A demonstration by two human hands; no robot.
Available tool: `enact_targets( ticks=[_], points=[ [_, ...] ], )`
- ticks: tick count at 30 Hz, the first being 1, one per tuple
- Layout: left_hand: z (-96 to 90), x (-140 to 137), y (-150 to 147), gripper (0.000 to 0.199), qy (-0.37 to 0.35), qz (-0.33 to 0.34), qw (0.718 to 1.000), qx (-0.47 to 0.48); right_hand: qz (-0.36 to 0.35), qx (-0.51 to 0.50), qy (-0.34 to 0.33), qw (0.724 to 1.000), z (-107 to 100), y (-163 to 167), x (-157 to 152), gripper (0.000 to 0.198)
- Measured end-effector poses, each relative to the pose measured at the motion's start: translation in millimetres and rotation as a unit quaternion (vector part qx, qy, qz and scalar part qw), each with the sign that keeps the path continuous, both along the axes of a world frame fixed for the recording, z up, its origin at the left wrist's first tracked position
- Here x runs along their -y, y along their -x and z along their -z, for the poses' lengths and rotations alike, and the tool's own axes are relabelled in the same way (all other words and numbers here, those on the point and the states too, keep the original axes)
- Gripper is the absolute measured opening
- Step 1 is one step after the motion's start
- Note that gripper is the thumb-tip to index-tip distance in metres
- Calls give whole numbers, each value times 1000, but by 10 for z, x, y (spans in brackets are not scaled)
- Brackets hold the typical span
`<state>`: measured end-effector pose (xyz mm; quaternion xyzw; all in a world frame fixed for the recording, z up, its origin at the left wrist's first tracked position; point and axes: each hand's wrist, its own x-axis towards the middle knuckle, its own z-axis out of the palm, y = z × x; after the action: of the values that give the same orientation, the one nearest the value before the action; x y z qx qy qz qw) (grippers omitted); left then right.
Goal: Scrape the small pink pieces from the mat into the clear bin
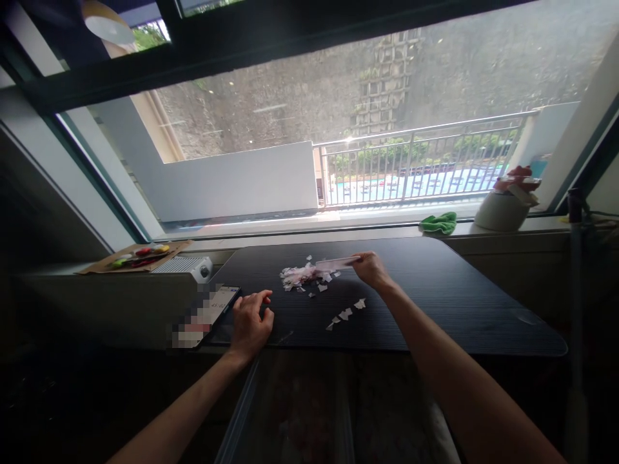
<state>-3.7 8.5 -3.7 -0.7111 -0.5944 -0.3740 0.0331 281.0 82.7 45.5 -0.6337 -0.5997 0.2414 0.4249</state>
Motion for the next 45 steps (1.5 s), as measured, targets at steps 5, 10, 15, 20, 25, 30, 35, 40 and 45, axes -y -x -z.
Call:
enact_targets(
  ticks=[5, 10, 15, 20, 25, 30, 35, 40, 45],
  points=[
    [-1, 6, 4, 34, -3, -2, 1000, 5, -78, 12, 2, 997, -34, 309, 32, 27],
    [-19, 17, -18, 35, 7, 1, 1000, 8, -87, 61, -7, 994, -120, 91, 247, 34],
    [-23, 21, -32, 35, 8, -5, 1000, 1, -37, 74, 15, 996, -205, -229, 381, 37],
    [-20, 25, -26, 34, 4, -5, 1000, 1, -14, 37, 23, 999, -171, -301, 431, 37],
    [-24, 24, -13, 34, 3, -4, 1000, 3, -16, 12, 38, 999, -201, -301, 524, 32],
    [-37, 27, -1, 33, -4, -2, 1000, -3, -7, -21, 54, 998, -264, -438, 694, 31],
    [-40, 26, 10, 33, -12, -2, 1000, -12, -9, -40, 63, 997, -256, -591, 884, 24],
    [-33, 18, 31, 32, -15, 0, 1000, -27, 9, -57, 55, 997, -227, -730, 1006, 24],
    [-21, 4, 48, 32, -19, -2, 999, -36, 20, -69, 43, 996, -185, -888, 1095, 19]
  ],
)
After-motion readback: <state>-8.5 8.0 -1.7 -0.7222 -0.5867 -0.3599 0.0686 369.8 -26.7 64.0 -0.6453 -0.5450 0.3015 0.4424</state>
